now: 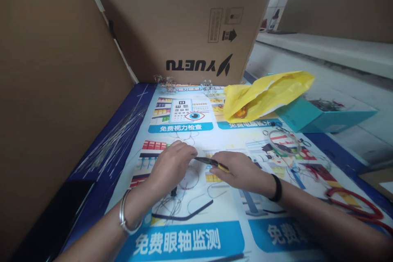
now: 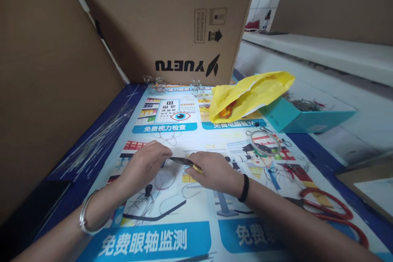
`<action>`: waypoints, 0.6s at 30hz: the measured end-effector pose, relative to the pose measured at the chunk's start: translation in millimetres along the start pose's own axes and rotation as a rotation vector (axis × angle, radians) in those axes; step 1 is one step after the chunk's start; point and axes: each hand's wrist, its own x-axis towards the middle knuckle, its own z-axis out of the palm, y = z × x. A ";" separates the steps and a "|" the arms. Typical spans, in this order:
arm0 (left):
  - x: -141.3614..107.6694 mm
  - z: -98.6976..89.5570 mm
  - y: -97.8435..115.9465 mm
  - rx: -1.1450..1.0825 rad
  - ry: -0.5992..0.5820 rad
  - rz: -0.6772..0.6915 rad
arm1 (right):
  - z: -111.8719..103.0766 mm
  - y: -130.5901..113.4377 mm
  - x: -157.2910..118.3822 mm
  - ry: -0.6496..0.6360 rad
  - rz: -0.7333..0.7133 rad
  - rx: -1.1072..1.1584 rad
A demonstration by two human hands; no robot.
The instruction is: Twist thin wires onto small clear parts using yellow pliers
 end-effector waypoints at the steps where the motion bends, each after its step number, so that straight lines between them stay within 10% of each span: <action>1: 0.4 -0.1 0.1 -0.029 0.000 -0.019 | -0.1 -0.6 -0.2 -0.003 0.009 -0.013; 7: 3.4 -2.4 -8.4 -0.269 0.002 -0.228 | -2.8 -0.8 -0.9 0.024 0.076 -0.016; 18: -1.2 5.9 -14.5 -0.047 -0.219 -0.299 | 2.5 -4.4 -4.6 0.009 0.051 -0.162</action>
